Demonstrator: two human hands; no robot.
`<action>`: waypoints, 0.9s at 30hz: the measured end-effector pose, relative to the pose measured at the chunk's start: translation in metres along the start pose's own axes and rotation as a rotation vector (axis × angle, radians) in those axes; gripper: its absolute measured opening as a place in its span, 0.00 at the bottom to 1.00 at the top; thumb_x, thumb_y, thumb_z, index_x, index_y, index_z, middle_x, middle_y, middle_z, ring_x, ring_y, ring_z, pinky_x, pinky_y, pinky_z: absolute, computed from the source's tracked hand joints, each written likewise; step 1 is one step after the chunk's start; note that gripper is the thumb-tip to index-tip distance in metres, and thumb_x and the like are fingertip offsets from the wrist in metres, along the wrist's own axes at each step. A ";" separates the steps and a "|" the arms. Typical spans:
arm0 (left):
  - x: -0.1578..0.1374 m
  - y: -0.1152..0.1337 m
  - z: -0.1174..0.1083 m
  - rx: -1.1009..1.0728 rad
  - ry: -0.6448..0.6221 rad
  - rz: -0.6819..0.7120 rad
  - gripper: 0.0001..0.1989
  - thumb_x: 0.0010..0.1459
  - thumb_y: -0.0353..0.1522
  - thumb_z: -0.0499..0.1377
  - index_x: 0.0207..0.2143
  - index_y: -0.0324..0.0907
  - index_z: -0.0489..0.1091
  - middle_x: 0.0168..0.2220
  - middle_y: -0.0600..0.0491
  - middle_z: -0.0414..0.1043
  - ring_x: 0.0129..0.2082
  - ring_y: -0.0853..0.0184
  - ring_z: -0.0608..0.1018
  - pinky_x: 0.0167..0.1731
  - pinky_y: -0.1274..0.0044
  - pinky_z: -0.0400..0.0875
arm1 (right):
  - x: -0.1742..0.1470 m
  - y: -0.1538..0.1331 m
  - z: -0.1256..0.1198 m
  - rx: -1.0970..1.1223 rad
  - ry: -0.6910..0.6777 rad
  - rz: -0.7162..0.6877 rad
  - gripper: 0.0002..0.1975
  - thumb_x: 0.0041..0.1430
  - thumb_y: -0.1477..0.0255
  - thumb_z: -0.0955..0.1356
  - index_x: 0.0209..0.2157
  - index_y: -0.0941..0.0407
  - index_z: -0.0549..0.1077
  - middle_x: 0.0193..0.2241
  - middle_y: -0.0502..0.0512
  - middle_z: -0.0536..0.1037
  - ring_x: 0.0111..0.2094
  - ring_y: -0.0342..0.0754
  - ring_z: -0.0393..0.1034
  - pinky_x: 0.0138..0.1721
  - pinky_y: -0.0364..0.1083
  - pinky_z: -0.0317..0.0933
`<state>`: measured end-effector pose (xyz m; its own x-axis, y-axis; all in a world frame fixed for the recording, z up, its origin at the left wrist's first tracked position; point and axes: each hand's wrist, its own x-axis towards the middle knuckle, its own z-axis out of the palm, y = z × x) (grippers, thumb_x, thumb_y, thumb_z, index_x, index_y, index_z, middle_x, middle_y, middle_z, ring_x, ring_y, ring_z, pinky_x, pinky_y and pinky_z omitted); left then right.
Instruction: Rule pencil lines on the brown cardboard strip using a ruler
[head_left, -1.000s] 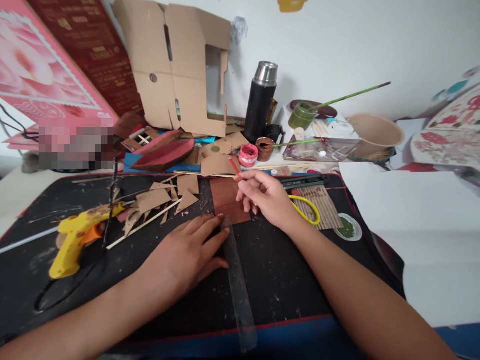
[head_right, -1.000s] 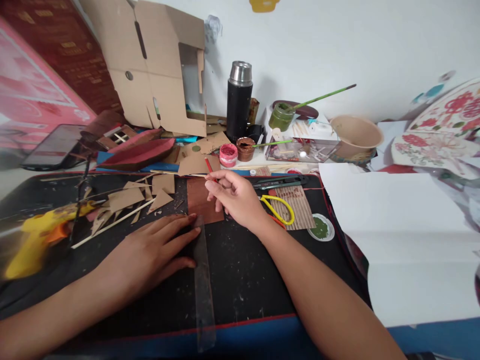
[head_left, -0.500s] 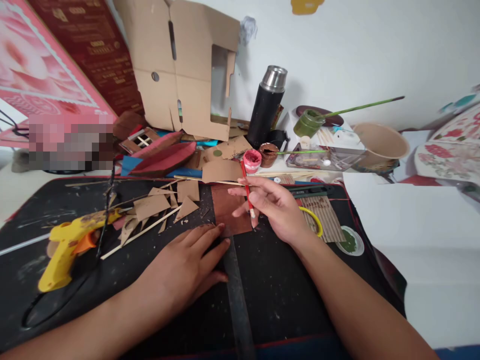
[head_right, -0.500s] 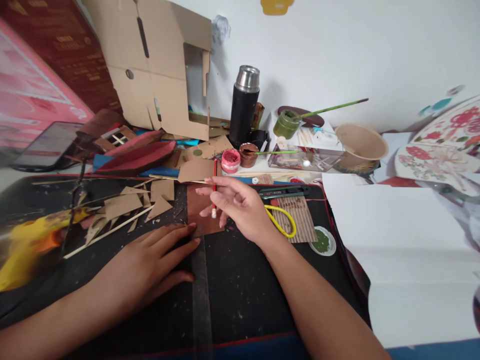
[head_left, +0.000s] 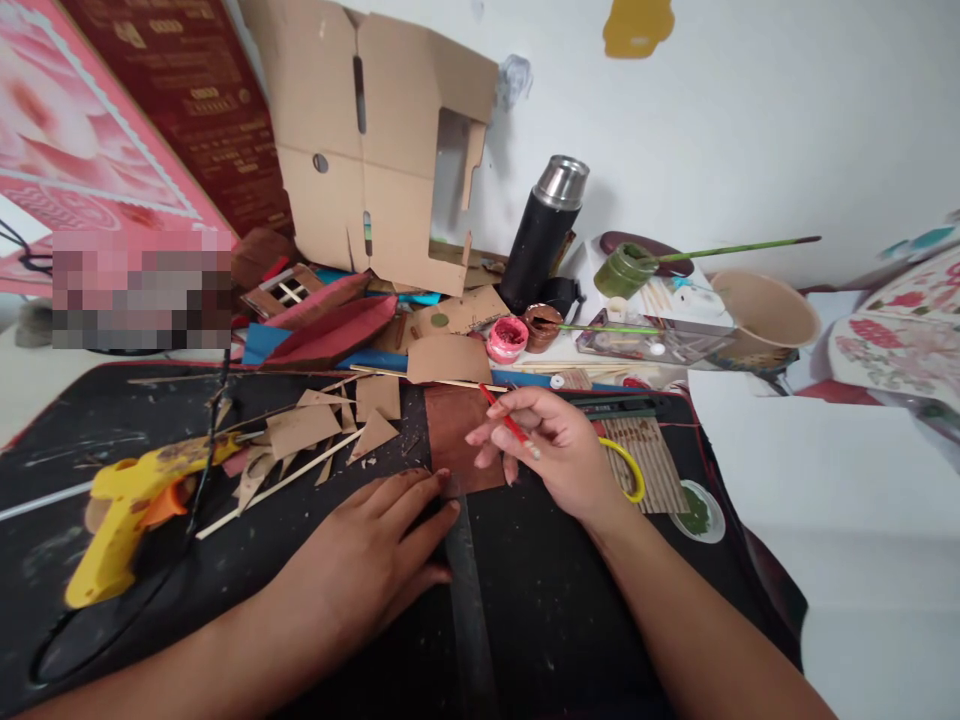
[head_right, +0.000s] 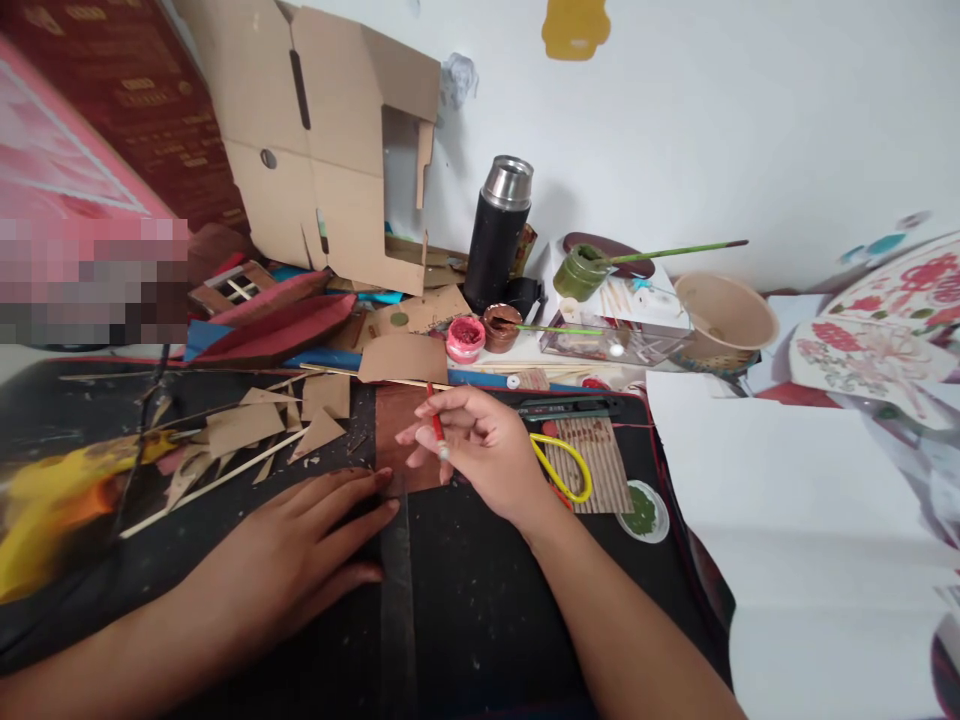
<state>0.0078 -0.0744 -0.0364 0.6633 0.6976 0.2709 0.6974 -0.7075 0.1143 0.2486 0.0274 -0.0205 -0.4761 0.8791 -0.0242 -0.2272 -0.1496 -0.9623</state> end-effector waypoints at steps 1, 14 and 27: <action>0.000 0.000 0.000 -0.007 -0.004 -0.003 0.18 0.74 0.41 0.63 0.58 0.40 0.79 0.59 0.38 0.82 0.56 0.48 0.85 0.51 0.59 0.86 | -0.001 0.000 0.001 0.011 0.023 -0.018 0.13 0.65 0.63 0.80 0.42 0.52 0.78 0.34 0.54 0.89 0.29 0.48 0.84 0.22 0.41 0.68; 0.001 -0.001 0.003 -0.080 0.065 -0.031 0.15 0.78 0.35 0.54 0.57 0.41 0.77 0.58 0.41 0.82 0.54 0.49 0.85 0.48 0.58 0.86 | 0.004 -0.002 0.004 0.189 0.219 -0.020 0.25 0.67 0.46 0.76 0.30 0.54 0.81 0.12 0.45 0.70 0.15 0.46 0.70 0.17 0.42 0.62; -0.003 0.000 0.012 -0.104 0.070 -0.087 0.13 0.77 0.35 0.57 0.58 0.44 0.75 0.60 0.43 0.79 0.56 0.51 0.81 0.54 0.58 0.81 | 0.006 0.010 0.002 0.207 0.157 0.097 0.27 0.63 0.44 0.77 0.34 0.56 0.83 0.18 0.51 0.79 0.18 0.45 0.75 0.17 0.39 0.61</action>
<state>0.0092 -0.0751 -0.0489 0.5781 0.7500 0.3213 0.7176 -0.6548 0.2374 0.2419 0.0309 -0.0298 -0.3701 0.9132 -0.1706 -0.3638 -0.3115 -0.8778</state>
